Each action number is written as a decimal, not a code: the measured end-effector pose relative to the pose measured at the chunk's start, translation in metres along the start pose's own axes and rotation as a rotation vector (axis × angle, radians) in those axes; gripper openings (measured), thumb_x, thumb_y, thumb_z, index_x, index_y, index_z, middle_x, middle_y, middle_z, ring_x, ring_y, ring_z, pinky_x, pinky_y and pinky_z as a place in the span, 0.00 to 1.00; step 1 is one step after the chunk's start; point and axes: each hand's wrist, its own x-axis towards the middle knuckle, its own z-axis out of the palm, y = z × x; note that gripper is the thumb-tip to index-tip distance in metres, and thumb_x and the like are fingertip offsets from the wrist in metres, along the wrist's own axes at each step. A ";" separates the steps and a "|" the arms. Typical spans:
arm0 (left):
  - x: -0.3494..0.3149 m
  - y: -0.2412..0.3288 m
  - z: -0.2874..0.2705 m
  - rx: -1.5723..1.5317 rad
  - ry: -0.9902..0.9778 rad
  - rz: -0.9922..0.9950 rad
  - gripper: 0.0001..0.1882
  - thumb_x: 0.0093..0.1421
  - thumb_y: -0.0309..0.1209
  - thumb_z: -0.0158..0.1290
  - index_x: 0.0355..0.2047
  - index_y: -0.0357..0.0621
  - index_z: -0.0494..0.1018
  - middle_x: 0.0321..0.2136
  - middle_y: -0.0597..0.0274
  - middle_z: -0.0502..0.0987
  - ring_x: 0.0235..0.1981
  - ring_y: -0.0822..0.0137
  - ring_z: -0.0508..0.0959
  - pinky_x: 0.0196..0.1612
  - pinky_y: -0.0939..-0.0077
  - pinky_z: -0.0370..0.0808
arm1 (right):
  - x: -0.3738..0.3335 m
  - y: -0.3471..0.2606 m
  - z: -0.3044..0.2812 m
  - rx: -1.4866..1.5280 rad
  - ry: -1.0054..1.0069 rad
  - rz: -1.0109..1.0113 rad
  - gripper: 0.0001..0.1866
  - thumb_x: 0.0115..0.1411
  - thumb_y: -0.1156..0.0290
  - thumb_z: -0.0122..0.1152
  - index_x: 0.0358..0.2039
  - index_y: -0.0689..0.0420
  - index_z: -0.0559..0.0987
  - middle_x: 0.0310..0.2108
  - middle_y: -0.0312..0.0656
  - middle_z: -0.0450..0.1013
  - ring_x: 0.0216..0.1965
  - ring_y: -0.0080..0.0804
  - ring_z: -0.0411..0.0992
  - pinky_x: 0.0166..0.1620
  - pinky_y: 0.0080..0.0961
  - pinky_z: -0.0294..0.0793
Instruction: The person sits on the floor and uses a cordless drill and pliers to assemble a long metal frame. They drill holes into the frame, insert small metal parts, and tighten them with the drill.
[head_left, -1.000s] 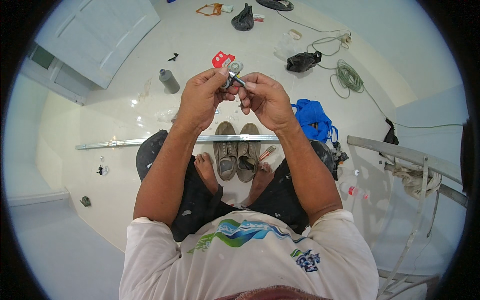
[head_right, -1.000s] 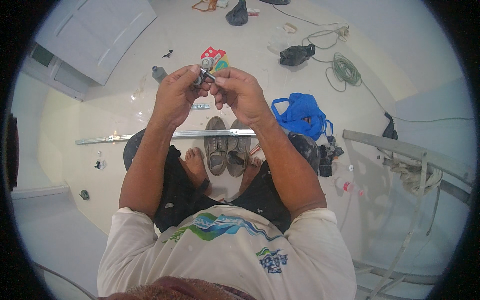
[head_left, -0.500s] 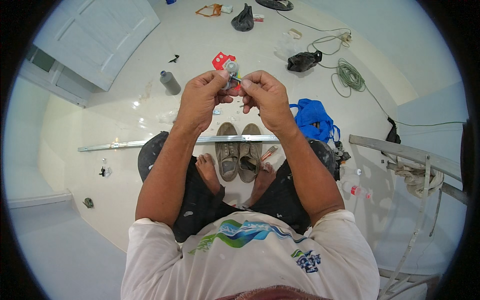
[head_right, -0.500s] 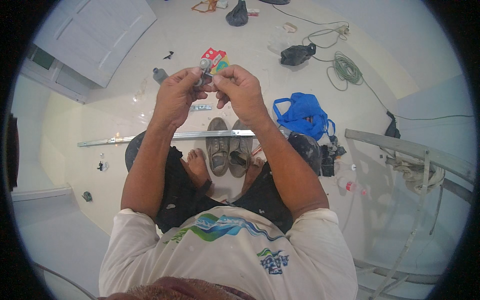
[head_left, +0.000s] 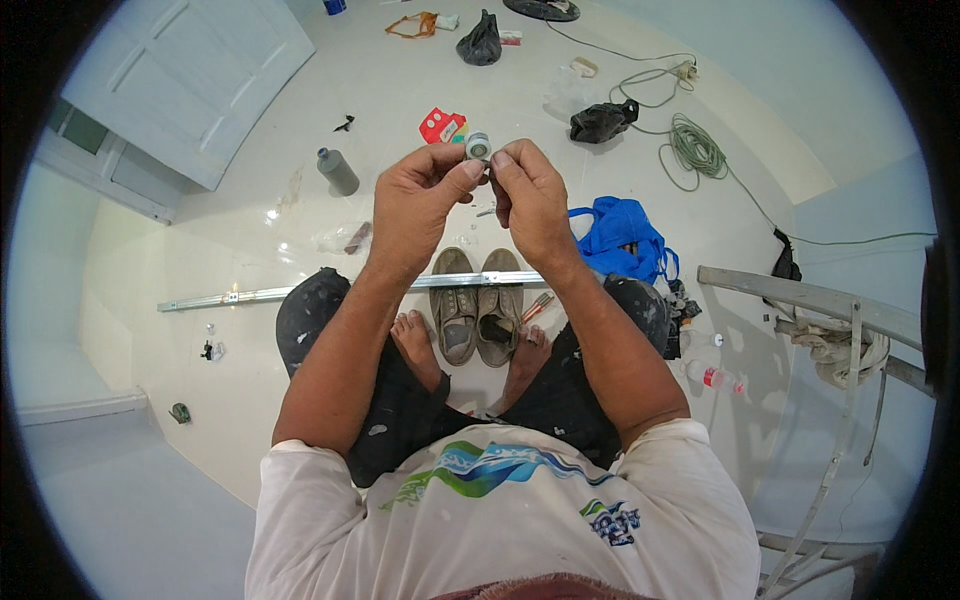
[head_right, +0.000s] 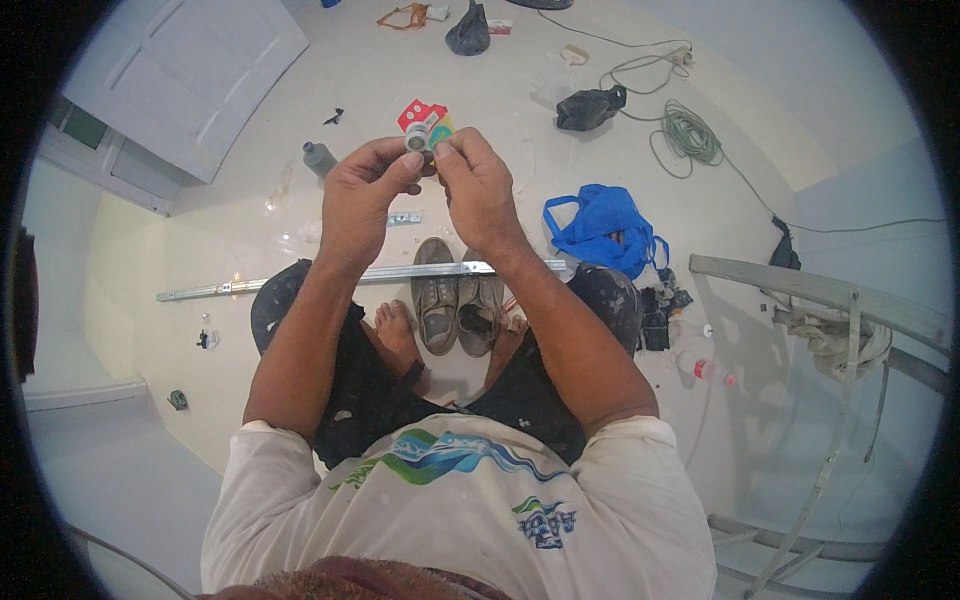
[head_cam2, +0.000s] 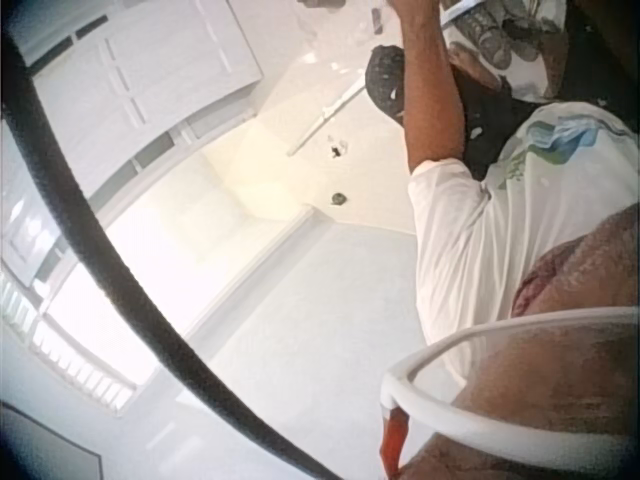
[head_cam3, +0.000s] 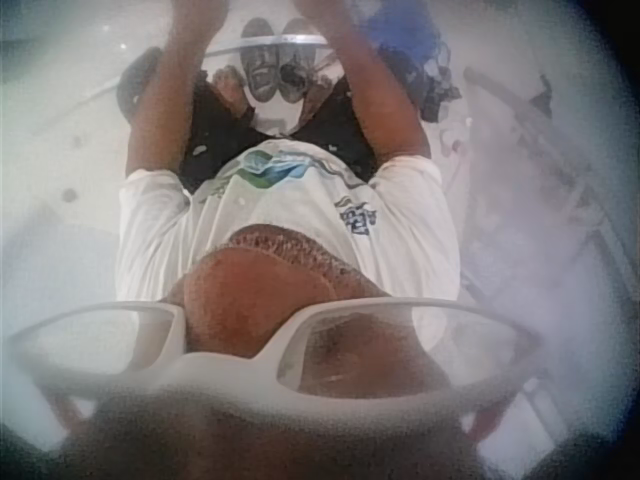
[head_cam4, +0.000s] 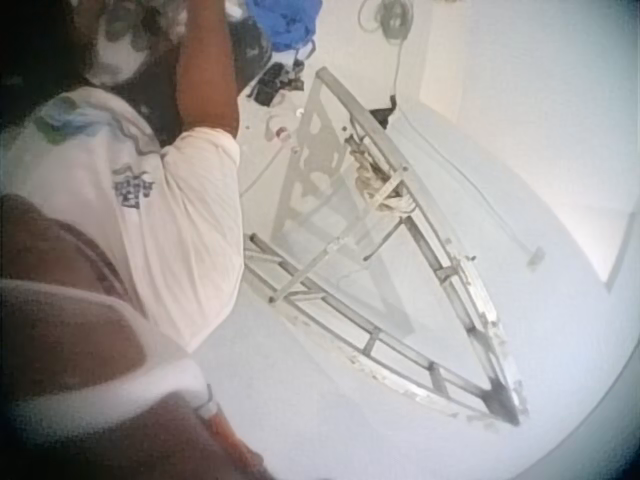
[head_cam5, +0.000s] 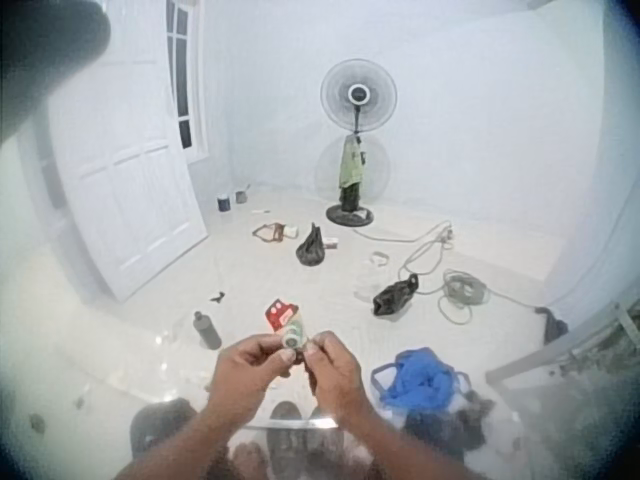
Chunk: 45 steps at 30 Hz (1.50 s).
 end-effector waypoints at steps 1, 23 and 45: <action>0.000 0.000 0.002 0.005 0.001 0.024 0.16 0.69 0.33 0.65 0.51 0.36 0.82 0.42 0.59 0.86 0.42 0.72 0.83 0.45 0.75 0.78 | 0.002 0.009 -0.001 0.036 -0.007 -0.032 0.23 0.79 0.53 0.51 0.30 0.55 0.75 0.18 0.28 0.63 0.19 0.15 0.58 0.21 0.18 0.57; 0.014 -0.028 -0.010 0.020 0.057 -0.123 0.16 0.72 0.39 0.61 0.49 0.36 0.82 0.36 0.62 0.85 0.38 0.73 0.82 0.41 0.77 0.77 | 0.022 0.026 -0.021 -0.004 -0.169 0.173 0.16 0.74 0.60 0.54 0.42 0.61 0.81 0.28 0.36 0.77 0.28 0.20 0.73 0.26 0.22 0.73; 0.015 -0.057 -0.004 -0.379 -0.197 -0.283 0.14 0.71 0.28 0.61 0.54 0.38 0.75 0.46 0.58 0.83 0.48 0.66 0.82 0.55 0.66 0.78 | 0.028 0.019 -0.054 -0.696 -0.149 -0.426 0.17 0.73 0.56 0.55 0.40 0.58 0.82 0.31 0.52 0.80 0.33 0.53 0.81 0.39 0.47 0.78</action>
